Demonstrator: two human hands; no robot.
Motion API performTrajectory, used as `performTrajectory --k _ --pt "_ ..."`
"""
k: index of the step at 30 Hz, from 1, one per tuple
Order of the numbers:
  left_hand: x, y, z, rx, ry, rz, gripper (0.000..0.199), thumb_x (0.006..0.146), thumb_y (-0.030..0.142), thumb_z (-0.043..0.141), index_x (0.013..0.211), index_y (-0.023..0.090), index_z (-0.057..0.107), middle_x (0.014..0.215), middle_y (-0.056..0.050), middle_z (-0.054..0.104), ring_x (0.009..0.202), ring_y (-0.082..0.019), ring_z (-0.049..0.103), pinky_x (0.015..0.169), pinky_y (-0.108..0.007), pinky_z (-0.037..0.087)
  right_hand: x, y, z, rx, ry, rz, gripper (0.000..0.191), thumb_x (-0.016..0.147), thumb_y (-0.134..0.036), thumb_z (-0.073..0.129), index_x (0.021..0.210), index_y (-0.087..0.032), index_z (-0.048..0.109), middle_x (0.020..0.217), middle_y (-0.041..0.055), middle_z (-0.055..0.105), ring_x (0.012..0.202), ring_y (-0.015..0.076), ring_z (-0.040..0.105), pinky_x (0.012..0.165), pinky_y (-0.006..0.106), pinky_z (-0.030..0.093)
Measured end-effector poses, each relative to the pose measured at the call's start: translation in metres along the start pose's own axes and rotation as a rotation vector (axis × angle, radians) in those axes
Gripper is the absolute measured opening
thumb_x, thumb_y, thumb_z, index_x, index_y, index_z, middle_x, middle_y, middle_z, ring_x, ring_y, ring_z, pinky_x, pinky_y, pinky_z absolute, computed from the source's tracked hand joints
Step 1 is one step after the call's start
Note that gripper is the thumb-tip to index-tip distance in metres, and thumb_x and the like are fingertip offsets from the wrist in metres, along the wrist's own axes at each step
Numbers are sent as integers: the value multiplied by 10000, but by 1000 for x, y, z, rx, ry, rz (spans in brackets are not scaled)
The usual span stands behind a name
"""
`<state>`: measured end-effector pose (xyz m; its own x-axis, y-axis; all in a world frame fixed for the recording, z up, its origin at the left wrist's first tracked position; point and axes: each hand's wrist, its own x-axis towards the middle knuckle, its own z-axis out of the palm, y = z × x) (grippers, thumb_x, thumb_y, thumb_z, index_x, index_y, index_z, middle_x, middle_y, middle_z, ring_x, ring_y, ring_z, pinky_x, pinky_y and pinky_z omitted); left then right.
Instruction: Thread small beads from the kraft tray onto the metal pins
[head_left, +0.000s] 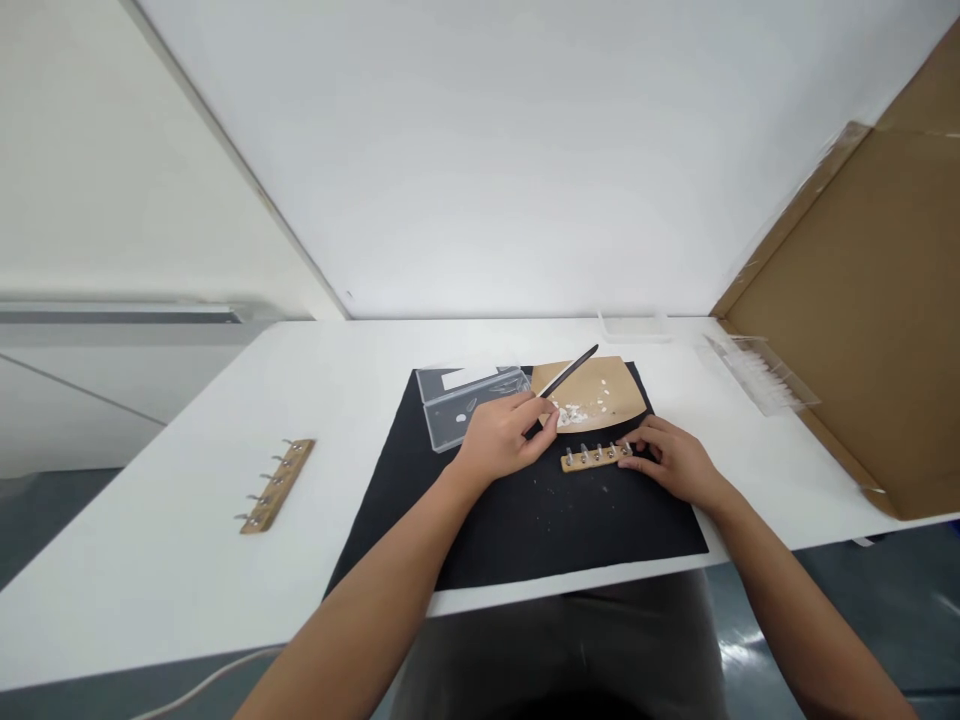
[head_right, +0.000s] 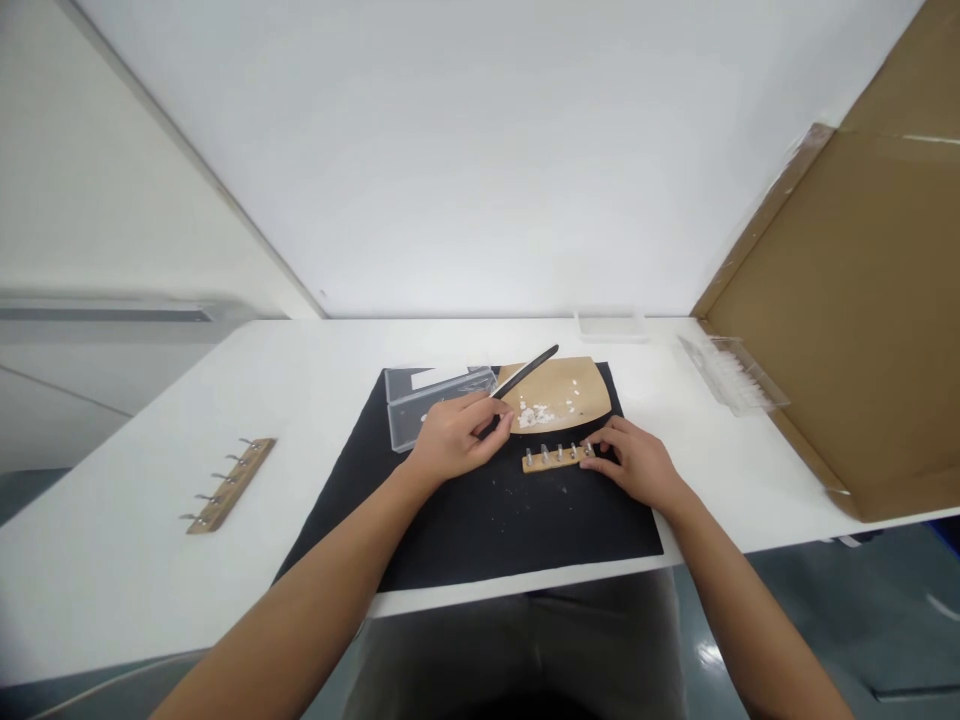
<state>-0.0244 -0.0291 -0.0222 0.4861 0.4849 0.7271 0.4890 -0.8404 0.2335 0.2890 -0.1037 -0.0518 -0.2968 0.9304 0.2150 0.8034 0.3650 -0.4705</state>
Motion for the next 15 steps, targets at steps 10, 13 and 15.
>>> performTrajectory --k 10,13,15 --pt "-3 -7 4 19 30 -20 191 1014 273 547 912 196 688 645 17 617 599 -125 610 581 -240 422 -40 9 -10 -16 190 -38 217 1048 -390 600 1158 -225 690 1049 86 700 889 227 682 766 369 581" --pt "-3 -5 3 15 20 -1 186 1010 266 546 903 197 683 671 8 643 600 -123 612 579 -240 422 -74 22 -18 -107 285 18 213 1055 -394 570 1158 -241 675 1045 105 715 917 272 700 795 430 594" --pt "-2 -3 2 13 11 13 182 1008 260 548 906 197 685 682 6 655 594 -120 604 574 -239 415 -104 32 -30 -118 355 108 205 1044 -408 581 1174 -276 670 1089 120 729 943 304 712 802 471 604"
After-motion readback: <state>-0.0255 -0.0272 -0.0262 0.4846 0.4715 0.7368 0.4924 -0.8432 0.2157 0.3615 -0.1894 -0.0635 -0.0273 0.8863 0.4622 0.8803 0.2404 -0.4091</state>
